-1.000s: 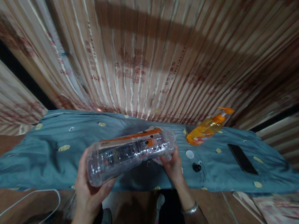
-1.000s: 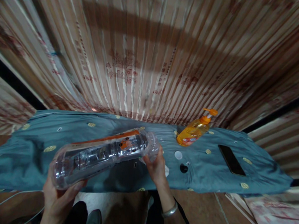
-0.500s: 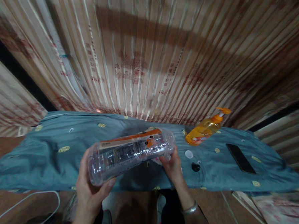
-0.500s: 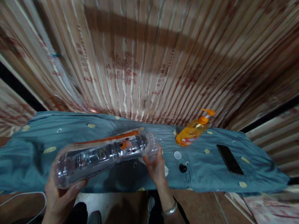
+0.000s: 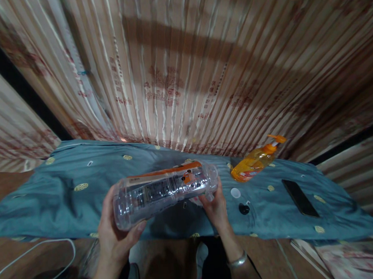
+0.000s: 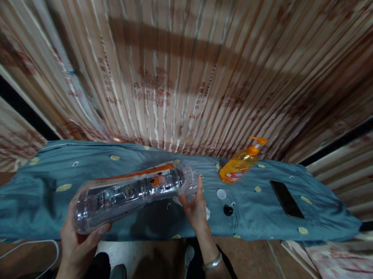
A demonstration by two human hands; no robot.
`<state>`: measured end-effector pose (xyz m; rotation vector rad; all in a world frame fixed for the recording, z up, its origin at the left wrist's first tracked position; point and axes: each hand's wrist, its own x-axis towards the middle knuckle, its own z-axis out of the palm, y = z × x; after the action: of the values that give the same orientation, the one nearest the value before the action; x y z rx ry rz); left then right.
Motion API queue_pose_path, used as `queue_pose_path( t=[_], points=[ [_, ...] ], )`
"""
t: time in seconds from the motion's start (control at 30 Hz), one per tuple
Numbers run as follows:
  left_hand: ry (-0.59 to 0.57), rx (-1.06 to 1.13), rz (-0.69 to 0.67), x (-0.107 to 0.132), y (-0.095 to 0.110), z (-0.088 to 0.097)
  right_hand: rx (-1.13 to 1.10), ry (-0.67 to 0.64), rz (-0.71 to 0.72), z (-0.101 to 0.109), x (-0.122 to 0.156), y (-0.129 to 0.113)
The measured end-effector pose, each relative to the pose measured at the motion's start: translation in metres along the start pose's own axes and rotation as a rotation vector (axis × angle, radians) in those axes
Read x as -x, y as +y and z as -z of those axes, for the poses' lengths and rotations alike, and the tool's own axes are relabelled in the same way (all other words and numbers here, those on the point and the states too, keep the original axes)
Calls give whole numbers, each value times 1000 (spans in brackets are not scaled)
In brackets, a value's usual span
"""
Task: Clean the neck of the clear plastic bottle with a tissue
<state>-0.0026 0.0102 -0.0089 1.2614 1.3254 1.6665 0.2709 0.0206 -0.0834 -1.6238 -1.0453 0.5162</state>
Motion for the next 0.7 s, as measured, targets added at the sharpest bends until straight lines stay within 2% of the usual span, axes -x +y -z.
queue_pose_path(
  t=[0.33,0.43,0.53,0.6,0.7],
  points=[
    [19,-44,-81,-2,2,-3,3,-19,57,-1,5,-2],
    [25,-34,-100,-2,-1,-3,25,-3,136,5,3,6],
    [28,-33,-92,-2,-3,-3,28,38,246,21,-2,7],
    [28,-37,-102,-3,-4,-3,33,116,321,36,-2,-6],
    [31,-47,-129,-3,-6,-3,-58,262,368,59,12,-47]
  ],
)
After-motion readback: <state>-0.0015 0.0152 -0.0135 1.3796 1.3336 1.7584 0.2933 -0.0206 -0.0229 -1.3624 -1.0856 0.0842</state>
